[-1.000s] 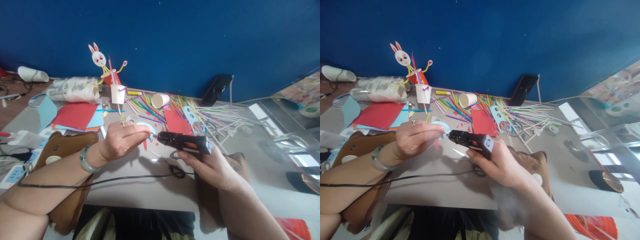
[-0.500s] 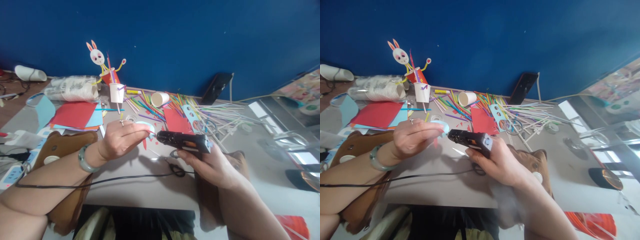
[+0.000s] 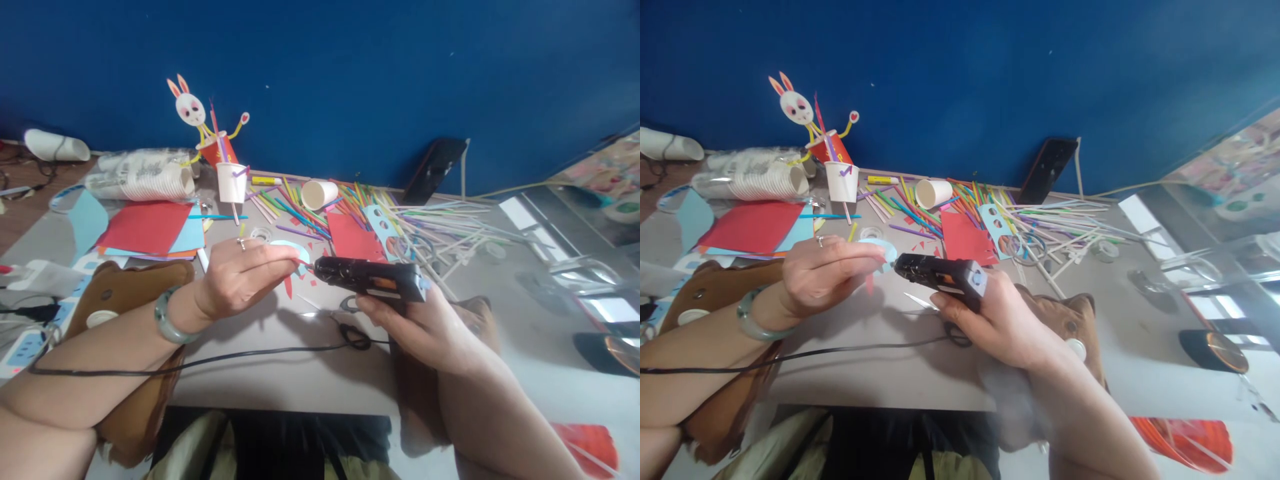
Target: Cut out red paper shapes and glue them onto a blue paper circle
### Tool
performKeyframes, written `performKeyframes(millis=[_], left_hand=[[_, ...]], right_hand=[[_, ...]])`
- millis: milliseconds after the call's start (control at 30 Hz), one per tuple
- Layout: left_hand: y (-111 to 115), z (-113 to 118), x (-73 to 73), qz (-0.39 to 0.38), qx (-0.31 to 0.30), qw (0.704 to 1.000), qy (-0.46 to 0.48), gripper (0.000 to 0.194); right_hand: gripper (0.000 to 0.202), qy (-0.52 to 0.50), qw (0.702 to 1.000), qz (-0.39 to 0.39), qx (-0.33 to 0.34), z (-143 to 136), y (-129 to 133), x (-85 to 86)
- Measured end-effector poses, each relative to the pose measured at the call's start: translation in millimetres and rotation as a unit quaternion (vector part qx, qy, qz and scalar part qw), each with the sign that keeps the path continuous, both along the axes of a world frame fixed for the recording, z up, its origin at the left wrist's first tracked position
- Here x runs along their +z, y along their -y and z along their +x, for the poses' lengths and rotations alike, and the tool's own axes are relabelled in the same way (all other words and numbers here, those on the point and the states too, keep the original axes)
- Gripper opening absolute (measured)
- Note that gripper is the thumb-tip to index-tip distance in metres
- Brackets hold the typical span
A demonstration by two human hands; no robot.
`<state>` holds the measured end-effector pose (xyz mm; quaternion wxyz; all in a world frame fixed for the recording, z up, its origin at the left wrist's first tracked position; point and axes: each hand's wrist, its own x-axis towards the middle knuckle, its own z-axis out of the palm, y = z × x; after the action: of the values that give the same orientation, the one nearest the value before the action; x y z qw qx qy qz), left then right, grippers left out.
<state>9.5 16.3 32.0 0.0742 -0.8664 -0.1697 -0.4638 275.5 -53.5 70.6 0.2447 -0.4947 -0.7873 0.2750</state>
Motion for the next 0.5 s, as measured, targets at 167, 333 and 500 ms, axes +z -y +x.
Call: performKeyframes(millis=[167,333,500], left_hand=[[0.4,-0.2,0.6,-0.001,-0.002,1.0,-0.001,0.011],[0.5,-0.3,1.3,0.0,0.0,1.0,-0.004,0.011],[0.2,-0.7,1.3,0.003,-0.005,1.0,-0.003,0.011]], right_hand=[[0.018,0.001,1.0,-0.01,-0.004,0.4,-0.2,1.2],[0.019,-0.008,1.0,-0.013,-0.01,0.4,-0.6,1.3],[0.02,-0.005,1.0,-0.021,-0.008,0.7,-0.3,0.3]])
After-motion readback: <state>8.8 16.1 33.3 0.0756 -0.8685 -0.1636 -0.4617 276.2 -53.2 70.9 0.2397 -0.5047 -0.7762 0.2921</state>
